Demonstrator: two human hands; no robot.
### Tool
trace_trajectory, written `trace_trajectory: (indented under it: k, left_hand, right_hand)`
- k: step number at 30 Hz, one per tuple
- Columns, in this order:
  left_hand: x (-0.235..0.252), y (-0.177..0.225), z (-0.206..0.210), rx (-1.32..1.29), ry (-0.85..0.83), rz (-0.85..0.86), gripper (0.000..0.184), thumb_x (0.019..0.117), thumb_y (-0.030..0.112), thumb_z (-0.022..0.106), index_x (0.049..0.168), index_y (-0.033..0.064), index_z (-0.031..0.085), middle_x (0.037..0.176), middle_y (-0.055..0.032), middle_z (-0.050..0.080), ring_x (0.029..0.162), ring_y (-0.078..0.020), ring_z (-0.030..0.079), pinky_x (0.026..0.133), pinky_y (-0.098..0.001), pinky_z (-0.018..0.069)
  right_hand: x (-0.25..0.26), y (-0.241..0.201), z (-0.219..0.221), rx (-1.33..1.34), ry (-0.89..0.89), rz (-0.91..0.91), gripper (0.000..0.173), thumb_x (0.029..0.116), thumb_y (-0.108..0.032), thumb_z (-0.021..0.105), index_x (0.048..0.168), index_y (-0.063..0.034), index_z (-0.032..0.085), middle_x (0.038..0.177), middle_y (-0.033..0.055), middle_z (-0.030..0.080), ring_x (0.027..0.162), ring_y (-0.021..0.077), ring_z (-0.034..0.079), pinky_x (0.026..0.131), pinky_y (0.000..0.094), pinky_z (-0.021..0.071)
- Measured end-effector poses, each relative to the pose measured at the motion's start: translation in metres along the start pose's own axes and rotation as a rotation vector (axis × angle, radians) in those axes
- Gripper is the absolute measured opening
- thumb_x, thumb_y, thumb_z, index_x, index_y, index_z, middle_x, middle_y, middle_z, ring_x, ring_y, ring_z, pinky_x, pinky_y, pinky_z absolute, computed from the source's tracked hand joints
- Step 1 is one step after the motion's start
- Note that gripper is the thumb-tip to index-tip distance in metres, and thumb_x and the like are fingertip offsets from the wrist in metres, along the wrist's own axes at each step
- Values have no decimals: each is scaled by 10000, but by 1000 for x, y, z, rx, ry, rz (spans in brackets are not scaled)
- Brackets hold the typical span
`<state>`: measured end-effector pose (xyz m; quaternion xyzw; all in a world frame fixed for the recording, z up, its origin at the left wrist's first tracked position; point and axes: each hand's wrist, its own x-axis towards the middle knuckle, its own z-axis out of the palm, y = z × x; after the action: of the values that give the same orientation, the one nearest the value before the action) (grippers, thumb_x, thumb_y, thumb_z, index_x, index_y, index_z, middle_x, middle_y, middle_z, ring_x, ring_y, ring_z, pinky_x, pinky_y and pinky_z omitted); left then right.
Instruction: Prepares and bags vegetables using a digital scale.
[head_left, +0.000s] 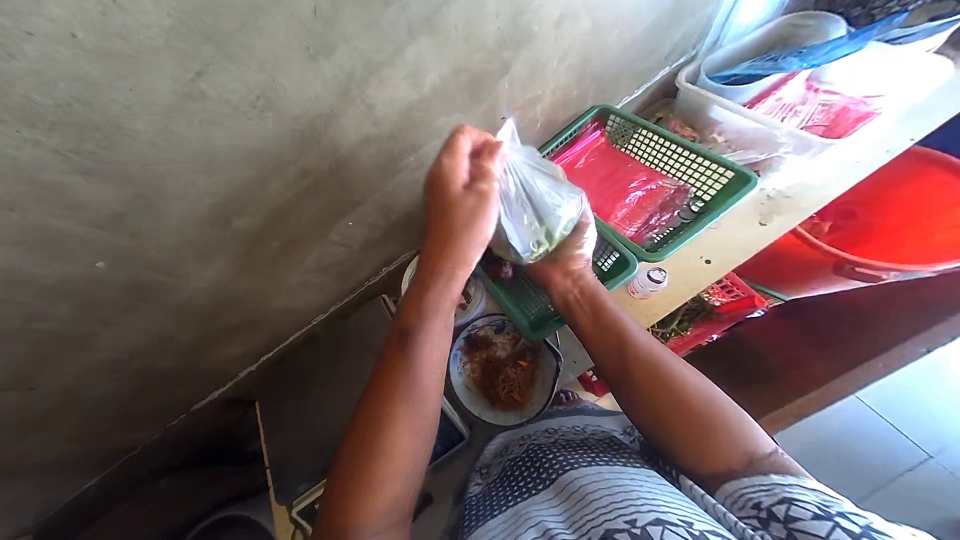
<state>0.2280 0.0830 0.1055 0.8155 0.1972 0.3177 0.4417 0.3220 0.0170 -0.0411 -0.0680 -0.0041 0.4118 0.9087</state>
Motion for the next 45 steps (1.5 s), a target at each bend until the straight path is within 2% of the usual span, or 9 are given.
trace_trajectory:
  k: [4,9,21,24,28,32,37,42,45]
  left_hand:
    - [-4,-14,-1,21,-134,-92,176,1055,133,503,1066,-7,608,875,-82,621,674,-131,585,593,-302,508]
    - [-1,-7,-22,-277,-48,-51,135,1084,124,457,1025,35,540,932,-63,592,796,-128,624,667,-309,574]
    - [-14,-18,-46,-382,14,-354,227,1133,261,309,1177,110,474,1165,-63,730,961,-179,710,705,-314,549]
    - [-26,-18,-46,-353,-32,-387,478,1059,488,484,1326,95,438,1291,-103,661,1119,-233,675,811,-422,588]
    - [-44,-21,-30,138,-161,-217,825,841,353,828,1440,29,362,1210,-185,635,1008,-239,696,834,-424,610]
    - [-37,-38,-33,167,-28,-91,138,981,67,571,1071,5,655,946,-101,673,878,-167,651,803,-376,541]
    - [-49,-45,-68,-506,132,-330,350,1106,169,419,1435,50,440,1188,-113,639,1039,-174,675,892,-364,596]
    - [-105,-74,-108,-566,223,-508,324,1117,240,398,1348,40,504,1035,-110,701,904,-204,715,809,-387,620]
    - [-143,-87,-155,-712,428,-482,368,1133,265,305,1292,8,514,1092,-185,726,884,-312,746,787,-463,639]
  right_hand:
    - [3,4,-1,-74,-72,-72,522,1064,-499,275,1238,-131,601,1143,99,684,1106,242,656,938,518,556]
    - [4,3,-2,-28,-136,23,680,1014,-644,261,1389,-145,530,1312,152,626,1227,316,599,1004,611,500]
    - [9,-4,-6,-75,-224,7,535,1058,-462,276,1354,-98,533,1258,158,631,1191,308,610,995,599,503]
    - [5,0,0,-172,-269,-16,499,1048,-432,338,1304,-64,556,1191,167,645,1136,296,629,977,576,521]
    - [-9,13,23,-212,-247,-28,406,1060,-379,426,1300,-85,569,1211,132,659,1159,252,637,1008,507,531]
    - [-14,29,22,-227,-169,58,328,1002,-309,538,1254,-103,579,1137,127,677,1077,247,673,930,504,575]
    - [-23,64,8,-240,-175,275,545,857,-364,752,1309,-139,546,1214,135,658,1129,286,655,947,555,560]
    - [-41,122,18,-501,-133,424,192,953,-174,561,1120,-100,621,940,68,717,857,165,707,777,379,618]
    - [-45,150,14,-578,-153,535,198,983,-164,520,1159,-97,583,976,73,707,889,173,703,795,390,616]
